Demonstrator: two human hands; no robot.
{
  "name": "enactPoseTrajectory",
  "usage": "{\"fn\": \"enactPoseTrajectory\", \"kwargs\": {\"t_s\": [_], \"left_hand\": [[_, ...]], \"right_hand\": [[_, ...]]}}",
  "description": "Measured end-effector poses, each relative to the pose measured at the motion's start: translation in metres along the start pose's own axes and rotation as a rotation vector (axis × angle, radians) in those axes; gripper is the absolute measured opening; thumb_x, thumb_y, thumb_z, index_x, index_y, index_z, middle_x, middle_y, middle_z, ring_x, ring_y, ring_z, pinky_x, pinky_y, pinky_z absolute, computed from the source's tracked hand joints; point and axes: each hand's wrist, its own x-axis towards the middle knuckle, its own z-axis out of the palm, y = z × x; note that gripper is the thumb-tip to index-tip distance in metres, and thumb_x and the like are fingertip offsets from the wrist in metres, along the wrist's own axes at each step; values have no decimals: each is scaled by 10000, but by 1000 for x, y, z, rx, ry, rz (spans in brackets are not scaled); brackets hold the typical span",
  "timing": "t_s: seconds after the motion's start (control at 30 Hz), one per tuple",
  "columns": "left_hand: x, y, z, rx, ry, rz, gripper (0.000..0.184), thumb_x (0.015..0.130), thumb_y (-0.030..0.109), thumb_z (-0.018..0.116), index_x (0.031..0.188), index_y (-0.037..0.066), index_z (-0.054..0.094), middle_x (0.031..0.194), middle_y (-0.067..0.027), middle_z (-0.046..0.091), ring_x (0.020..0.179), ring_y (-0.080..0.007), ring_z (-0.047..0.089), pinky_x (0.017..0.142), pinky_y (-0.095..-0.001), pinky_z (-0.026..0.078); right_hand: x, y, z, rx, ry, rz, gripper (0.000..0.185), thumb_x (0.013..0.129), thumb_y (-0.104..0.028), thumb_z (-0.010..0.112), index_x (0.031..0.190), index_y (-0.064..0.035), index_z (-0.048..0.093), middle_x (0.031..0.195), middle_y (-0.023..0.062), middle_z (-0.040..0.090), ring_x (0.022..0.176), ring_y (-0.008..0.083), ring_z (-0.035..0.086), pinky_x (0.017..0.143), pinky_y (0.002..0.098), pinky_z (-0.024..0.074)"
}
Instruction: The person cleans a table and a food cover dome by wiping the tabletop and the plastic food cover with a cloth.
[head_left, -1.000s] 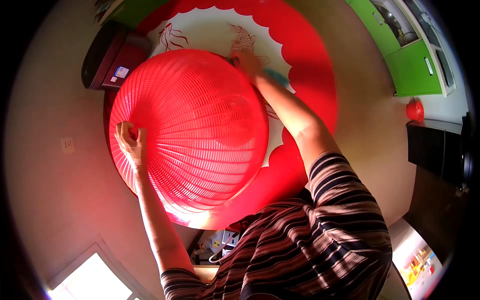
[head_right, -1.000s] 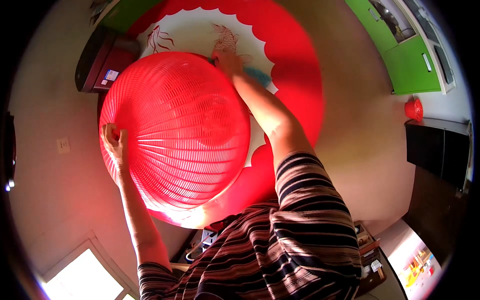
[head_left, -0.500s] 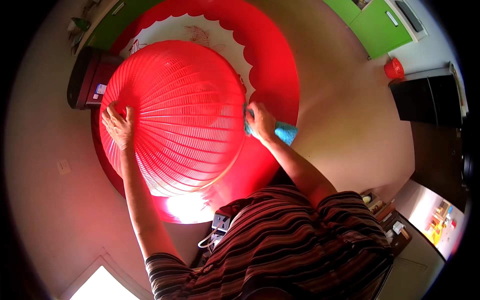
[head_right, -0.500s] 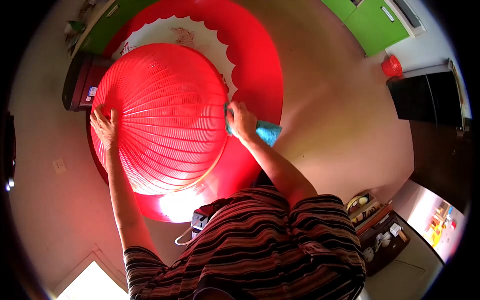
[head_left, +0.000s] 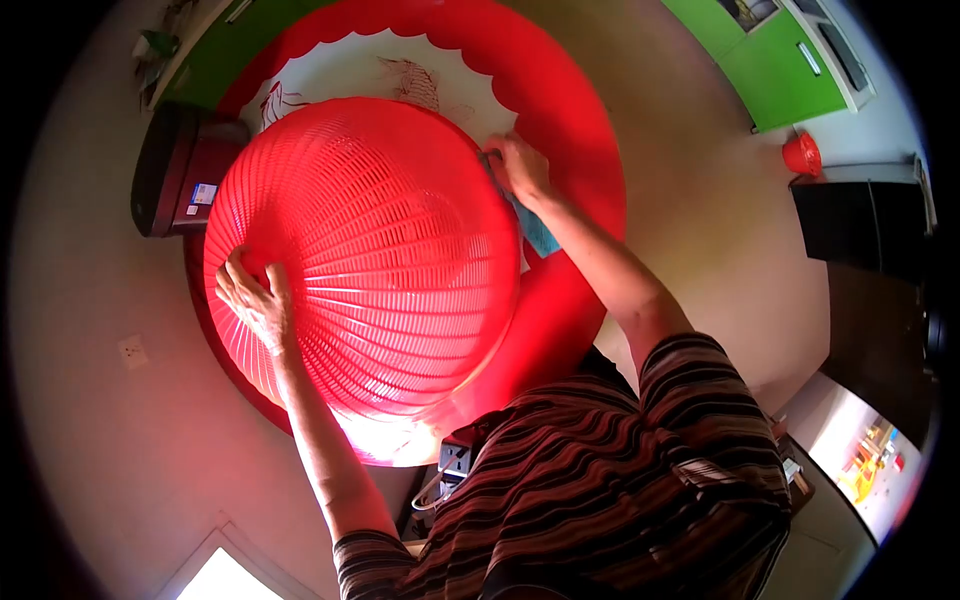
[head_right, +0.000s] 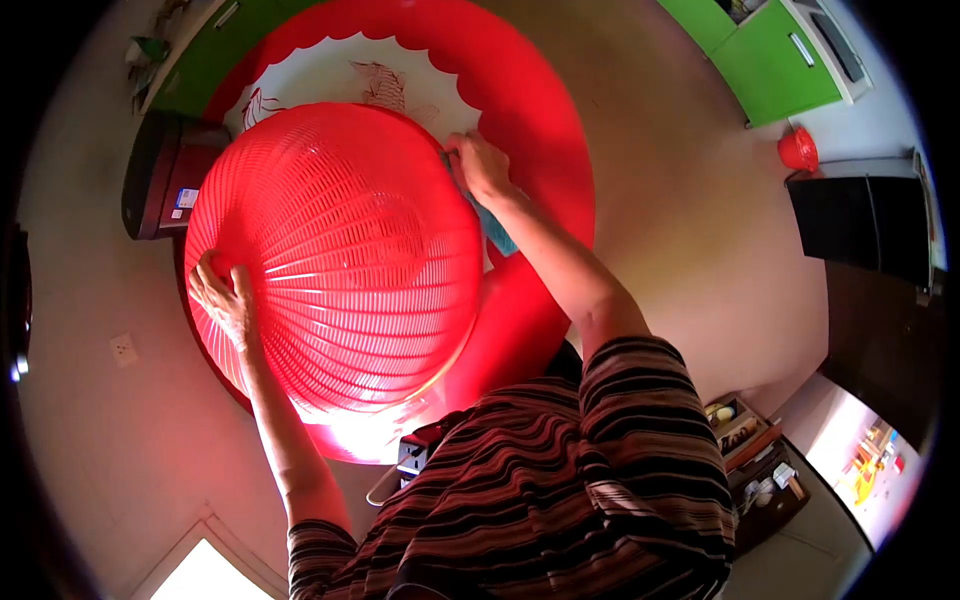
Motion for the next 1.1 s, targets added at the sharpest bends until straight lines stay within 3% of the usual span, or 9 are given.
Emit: {"fn": "enactPoseTrajectory", "kwargs": {"t_s": [0.2,0.33,0.4,0.5,0.63,0.7,0.8,0.93,1.1], "left_hand": [[0,9,-4,-15,7,-26,423,747,224,569,1123,31,571,1052,-163,555,992,-342,501,961,-495,368],[0,14,-9,15,2,-51,406,749,216,569,1113,36,565,1039,-153,560,984,-335,507,956,-488,372],[0,16,-8,47,16,-24,383,755,198,564,1105,44,566,1020,-152,561,984,-339,511,953,-484,374],[1,18,-5,77,59,-62,343,768,178,563,1088,54,578,1004,-156,561,982,-349,520,921,-478,403],[0,21,-4,120,73,-95,307,781,186,572,1063,67,592,1010,-169,565,982,-365,527,896,-491,425],[-1,18,-1,139,84,-111,310,797,222,582,1073,81,597,1046,-186,577,1007,-381,531,909,-497,429],[1,18,0,160,53,-168,340,809,263,591,1102,90,600,1090,-191,586,1047,-389,530,928,-503,432],[4,15,5,198,44,-205,389,815,336,588,1135,115,604,1137,-195,589,1104,-394,525,916,-524,452],[6,13,7,208,24,-200,374,822,353,585,1124,134,610,1137,-180,597,1087,-395,544,896,-517,469]], "right_hand": [[125,-34,44,-82,-202,-90,177,875,-218,566,988,-158,689,1041,140,662,990,341,659,797,491,517],[168,-67,68,-119,-250,-104,162,871,-223,599,999,-177,686,1059,110,663,976,320,649,797,446,505],[169,-67,71,53,-285,39,178,871,-227,607,1013,-173,699,1062,118,679,990,320,648,817,441,500],[142,-48,65,128,-195,-35,196,864,-228,589,1017,-212,711,1044,93,702,1005,325,663,819,476,520],[77,-14,37,88,-29,-69,182,867,-246,603,1001,-183,709,1018,106,704,997,345,661,795,487,526],[29,-20,6,26,-57,101,200,881,-259,592,1036,-180,691,987,138,690,974,372,657,782,504,527],[-38,-8,1,-9,31,187,204,890,-269,585,1048,-171,670,987,156,674,949,394,650,769,526,521],[-135,-16,-7,-54,46,259,182,914,-265,574,1020,-122,615,997,154,670,916,399,645,739,537,511],[-225,-33,-7,100,133,236,165,878,-191,623,1030,-127,613,997,148,672,942,375,650,795,494,514]]}}
